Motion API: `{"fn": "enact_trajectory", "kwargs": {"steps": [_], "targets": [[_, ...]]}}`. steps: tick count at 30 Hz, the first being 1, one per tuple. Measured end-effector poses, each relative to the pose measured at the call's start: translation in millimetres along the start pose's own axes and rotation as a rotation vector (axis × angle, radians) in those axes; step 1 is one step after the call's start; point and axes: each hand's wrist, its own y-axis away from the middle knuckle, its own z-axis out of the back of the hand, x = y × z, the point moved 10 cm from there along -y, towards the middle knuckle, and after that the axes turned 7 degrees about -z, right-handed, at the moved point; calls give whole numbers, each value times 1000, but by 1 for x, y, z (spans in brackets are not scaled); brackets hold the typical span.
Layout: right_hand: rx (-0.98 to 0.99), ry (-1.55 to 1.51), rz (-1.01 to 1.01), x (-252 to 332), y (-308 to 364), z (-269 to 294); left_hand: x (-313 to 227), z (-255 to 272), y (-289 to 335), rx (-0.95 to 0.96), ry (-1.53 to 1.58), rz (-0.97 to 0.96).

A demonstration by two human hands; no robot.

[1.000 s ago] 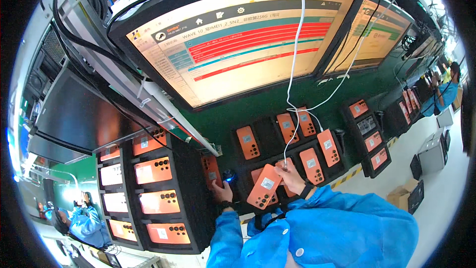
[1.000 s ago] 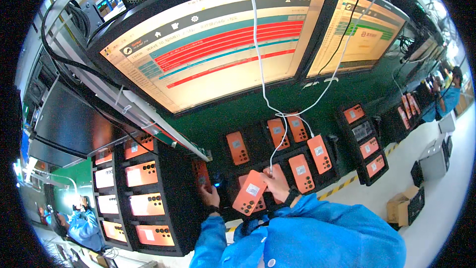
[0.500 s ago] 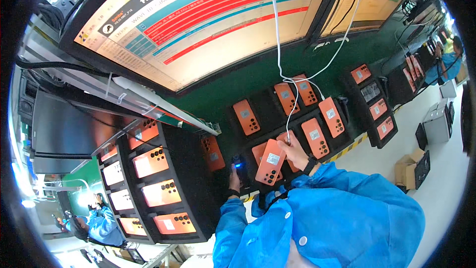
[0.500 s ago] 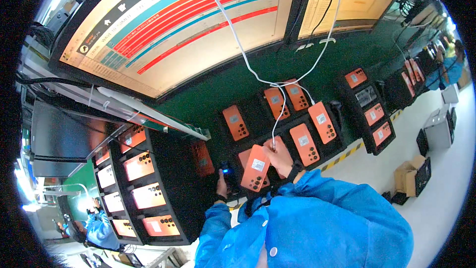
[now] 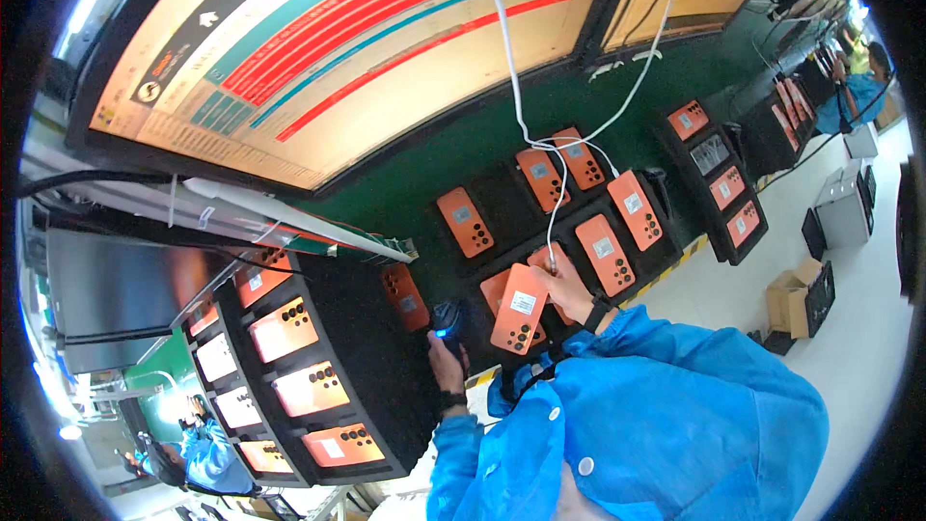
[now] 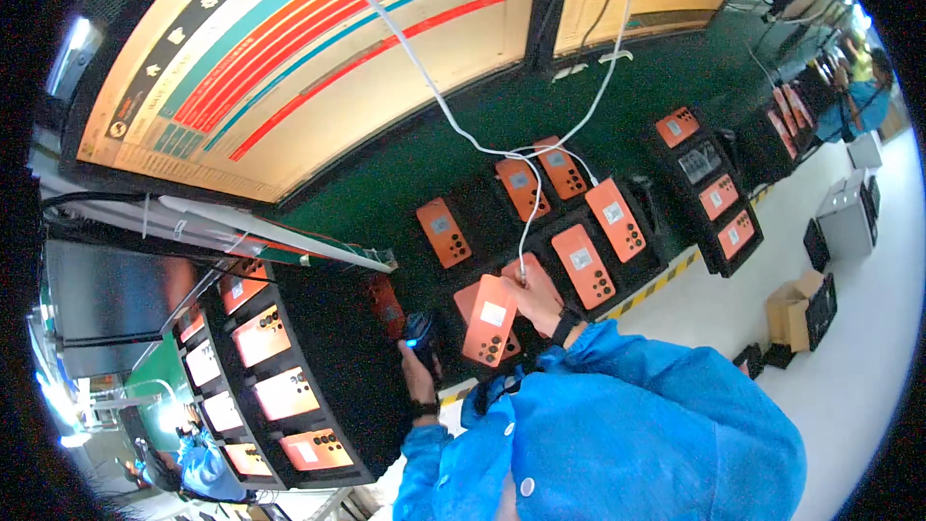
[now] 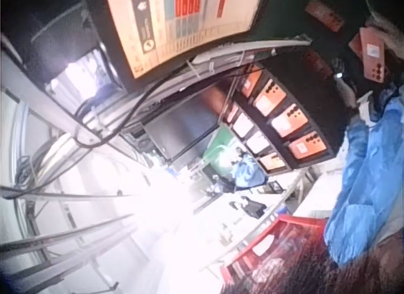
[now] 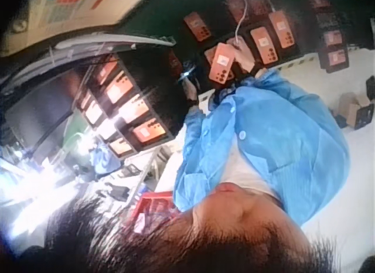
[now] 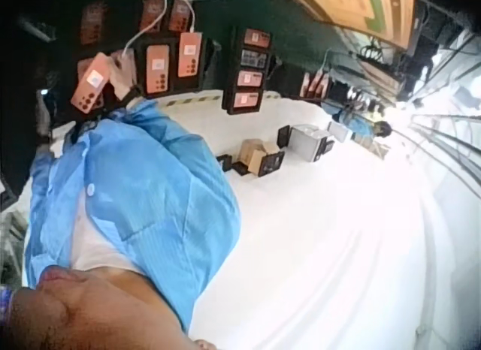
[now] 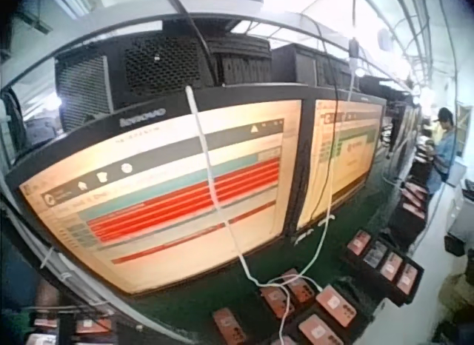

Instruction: Scanning barcodes and checking the charging and test status of smartphones on a rack in an electronics facility.

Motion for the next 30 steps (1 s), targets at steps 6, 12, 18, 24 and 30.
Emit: {"fn": "enact_trajectory", "kwargs": {"steps": [6,12,18,24,30], "targets": [[52,174,68,26,1,-15,-26,-19,75,126,107,-54],[59,316,72,28,-2,-32,-49,-44,91,73,-7,-202],[130,423,79,38,2,-44,-46,-44,89,78,-1,-191],[134,412,162,18,-4,-47,-69,-41,101,32,-64,-283],[140,449,171,8,-9,-47,-53,-46,92,94,-90,-217]]}}
